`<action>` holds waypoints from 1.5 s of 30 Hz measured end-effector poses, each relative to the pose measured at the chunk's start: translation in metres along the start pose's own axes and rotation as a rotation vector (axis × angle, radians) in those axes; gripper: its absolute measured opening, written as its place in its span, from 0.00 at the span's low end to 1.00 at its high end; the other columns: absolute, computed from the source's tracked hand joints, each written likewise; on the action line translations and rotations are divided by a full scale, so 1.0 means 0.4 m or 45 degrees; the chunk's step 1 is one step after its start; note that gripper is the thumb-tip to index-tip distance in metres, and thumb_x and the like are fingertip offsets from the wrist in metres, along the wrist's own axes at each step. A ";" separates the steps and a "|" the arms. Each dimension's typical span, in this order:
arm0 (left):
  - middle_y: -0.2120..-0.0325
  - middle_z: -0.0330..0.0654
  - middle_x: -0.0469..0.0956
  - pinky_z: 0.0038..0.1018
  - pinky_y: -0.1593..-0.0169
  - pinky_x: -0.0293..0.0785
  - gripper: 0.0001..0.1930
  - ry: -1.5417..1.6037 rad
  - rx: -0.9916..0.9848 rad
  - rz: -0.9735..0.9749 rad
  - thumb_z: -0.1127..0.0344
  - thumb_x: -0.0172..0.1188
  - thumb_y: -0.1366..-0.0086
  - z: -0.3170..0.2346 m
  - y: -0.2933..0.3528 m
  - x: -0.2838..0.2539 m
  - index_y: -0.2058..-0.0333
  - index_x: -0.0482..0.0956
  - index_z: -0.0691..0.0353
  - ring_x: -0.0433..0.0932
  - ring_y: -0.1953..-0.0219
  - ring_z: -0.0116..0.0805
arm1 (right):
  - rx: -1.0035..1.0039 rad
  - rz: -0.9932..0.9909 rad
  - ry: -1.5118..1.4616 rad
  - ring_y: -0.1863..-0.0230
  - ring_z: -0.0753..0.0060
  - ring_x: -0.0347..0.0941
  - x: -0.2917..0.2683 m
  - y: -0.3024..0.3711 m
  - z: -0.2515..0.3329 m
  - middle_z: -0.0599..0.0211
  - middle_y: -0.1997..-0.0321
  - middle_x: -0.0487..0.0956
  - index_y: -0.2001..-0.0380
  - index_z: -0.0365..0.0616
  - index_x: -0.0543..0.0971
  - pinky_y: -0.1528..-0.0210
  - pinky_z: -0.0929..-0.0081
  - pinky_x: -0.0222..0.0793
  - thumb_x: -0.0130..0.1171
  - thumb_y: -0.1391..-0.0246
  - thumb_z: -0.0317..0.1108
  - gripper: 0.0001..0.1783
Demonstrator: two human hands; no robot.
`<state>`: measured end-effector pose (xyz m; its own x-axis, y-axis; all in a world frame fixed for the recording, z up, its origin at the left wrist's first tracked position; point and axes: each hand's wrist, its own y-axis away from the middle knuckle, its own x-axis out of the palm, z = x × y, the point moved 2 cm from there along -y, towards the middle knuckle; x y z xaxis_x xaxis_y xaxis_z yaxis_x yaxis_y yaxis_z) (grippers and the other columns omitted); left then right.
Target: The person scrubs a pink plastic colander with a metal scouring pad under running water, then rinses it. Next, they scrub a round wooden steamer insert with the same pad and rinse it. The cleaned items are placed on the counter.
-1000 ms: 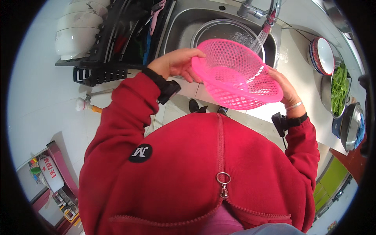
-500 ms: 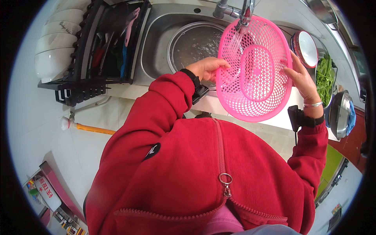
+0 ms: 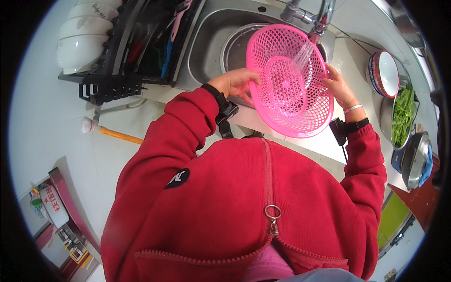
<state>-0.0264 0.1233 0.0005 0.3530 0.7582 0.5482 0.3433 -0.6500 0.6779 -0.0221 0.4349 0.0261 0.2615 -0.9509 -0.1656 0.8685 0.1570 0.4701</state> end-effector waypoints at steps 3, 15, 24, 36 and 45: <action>0.68 0.46 0.76 0.45 0.63 0.77 0.20 0.142 0.048 -0.021 0.72 0.51 0.48 -0.007 0.036 0.001 0.53 0.69 0.63 0.77 0.63 0.40 | -0.010 -0.002 0.044 0.51 0.70 0.69 0.024 -0.017 -0.013 0.58 0.51 0.72 0.41 0.36 0.58 0.48 0.76 0.64 0.49 0.51 0.22 0.32; 0.72 0.42 0.77 0.35 0.68 0.78 0.10 0.019 0.754 -0.493 0.77 0.51 0.50 -0.057 0.122 -0.033 0.67 0.75 0.69 0.78 0.71 0.35 | 0.157 0.029 -0.190 0.60 0.73 0.74 0.161 -0.099 -0.046 0.65 0.60 0.77 0.52 0.40 0.71 0.59 0.76 0.71 0.57 0.50 0.32 0.20; 0.62 0.44 0.75 0.36 0.63 0.79 0.18 0.482 0.900 -0.283 0.79 0.49 0.49 0.025 -0.006 -0.020 0.57 0.69 0.65 0.76 0.59 0.39 | 0.193 0.076 -0.676 0.58 0.67 0.72 0.138 -0.018 -0.047 0.63 0.55 0.74 0.48 0.43 0.67 0.57 0.62 0.72 0.53 0.47 0.32 0.22; 0.61 0.49 0.76 0.32 0.67 0.80 0.17 0.473 0.207 -0.058 0.65 0.53 0.43 0.087 -0.067 0.091 0.55 0.67 0.66 0.79 0.63 0.44 | 0.272 -0.027 -0.098 0.62 0.68 0.76 -0.052 0.113 0.047 0.62 0.61 0.77 0.53 0.37 0.71 0.65 0.69 0.77 0.52 0.50 0.42 0.24; 0.57 0.51 0.74 0.41 0.57 0.77 0.17 0.754 0.369 0.039 0.71 0.50 0.41 0.075 -0.152 0.107 0.53 0.66 0.66 0.77 0.58 0.48 | 0.010 -0.201 -0.230 0.65 0.75 0.74 -0.066 0.093 0.048 0.66 0.61 0.76 0.53 0.37 0.70 0.64 0.77 0.73 0.51 0.50 0.32 0.20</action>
<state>-0.0059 0.1938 -0.0322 -0.1437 0.5853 0.7980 0.5907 -0.5962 0.5437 -0.0047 0.4608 0.0645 0.0421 -0.9959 -0.0802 0.8891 0.0008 0.4578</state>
